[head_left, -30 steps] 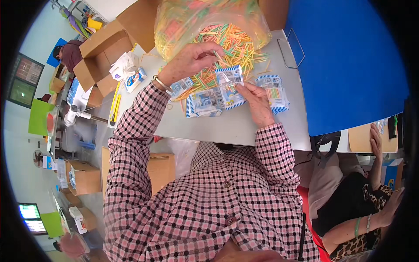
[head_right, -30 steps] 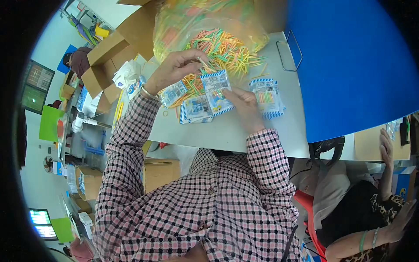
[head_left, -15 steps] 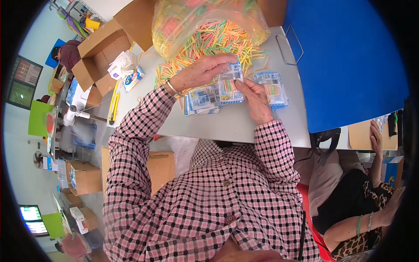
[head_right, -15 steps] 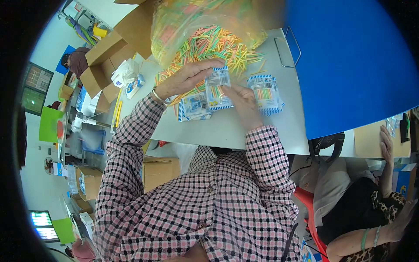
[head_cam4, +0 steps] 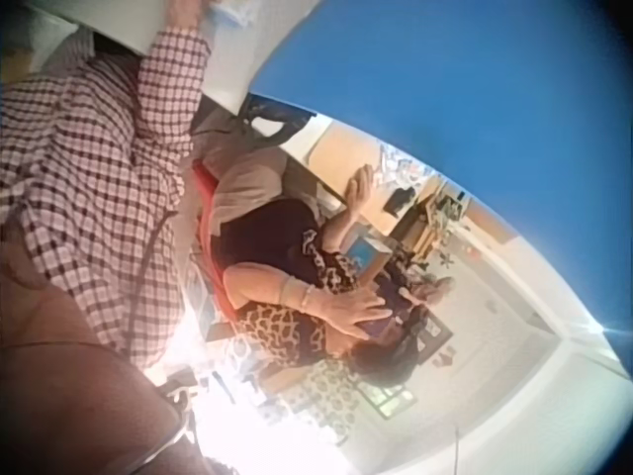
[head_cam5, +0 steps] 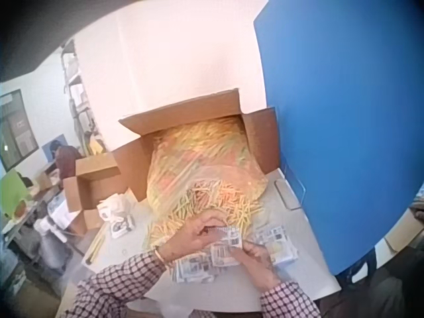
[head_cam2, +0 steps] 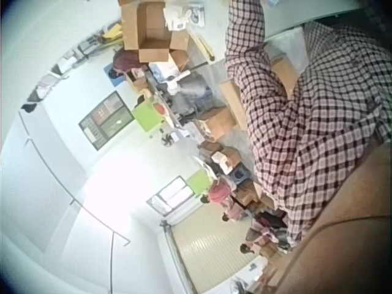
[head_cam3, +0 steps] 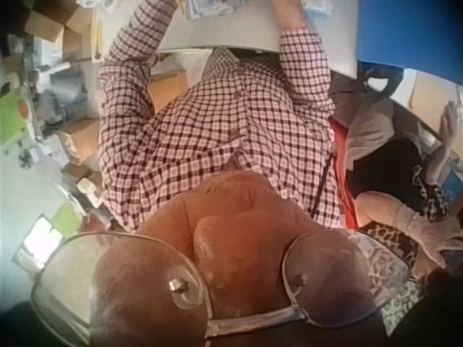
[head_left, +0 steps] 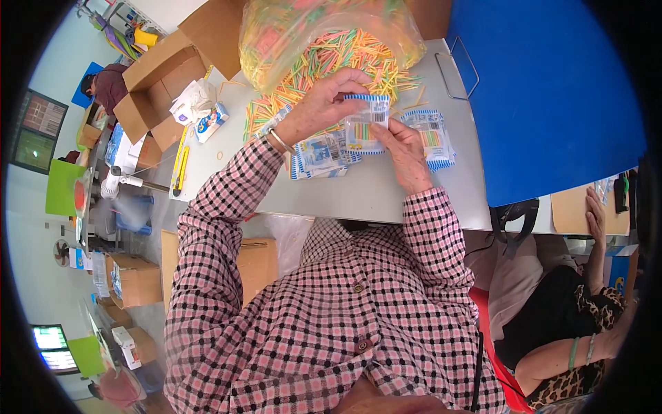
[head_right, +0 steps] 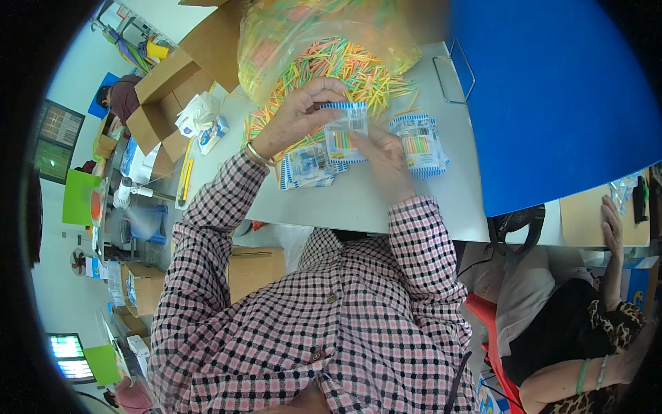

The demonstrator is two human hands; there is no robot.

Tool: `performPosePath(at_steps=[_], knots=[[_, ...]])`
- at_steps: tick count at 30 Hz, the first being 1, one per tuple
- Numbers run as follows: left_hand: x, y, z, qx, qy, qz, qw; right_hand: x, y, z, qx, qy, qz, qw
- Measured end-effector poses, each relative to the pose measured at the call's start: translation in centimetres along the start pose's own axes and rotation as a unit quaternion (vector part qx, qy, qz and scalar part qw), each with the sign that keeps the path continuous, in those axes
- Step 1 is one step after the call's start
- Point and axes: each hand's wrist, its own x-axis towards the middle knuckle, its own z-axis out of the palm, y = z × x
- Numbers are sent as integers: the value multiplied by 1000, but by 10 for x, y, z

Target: Packaging colorful plastic sticks into small transparent bags and placing them into a shipping box.

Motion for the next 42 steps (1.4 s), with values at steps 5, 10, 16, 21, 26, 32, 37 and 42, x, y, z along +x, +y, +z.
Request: performPosePath(at_steps=[5, 10, 16, 21, 26, 32, 37, 42], knots=[[-1, 5, 6, 82, -56, 30, 995, -4, -6, 1, -72, 3, 5, 997], [1, 3, 6, 14, -56, 6, 998, -4, -4, -1, -117, -9, -3, 993], [3, 5, 7, 135, -71, 62, 986, -7, -3, -2, -142, -8, -14, 990], [3, 15, 17, 174, -52, 81, 980, -11, -12, -6, -200, 22, -33, 979], [2, 2, 15, -19, 24, 69, 997, -16, -32, -34, -485, 117, -232, 835], [-21, -24, -11, 52, -23, -2, 998, -15, -23, -78, -646, 220, -115, 722], [-51, -40, -17, 201, -39, -87, 975, -15, -26, -75, -689, 237, -103, 677], [-61, -67, 0, 333, 18, 77, 940, -21, -28, -40, -717, 256, -224, 608]])
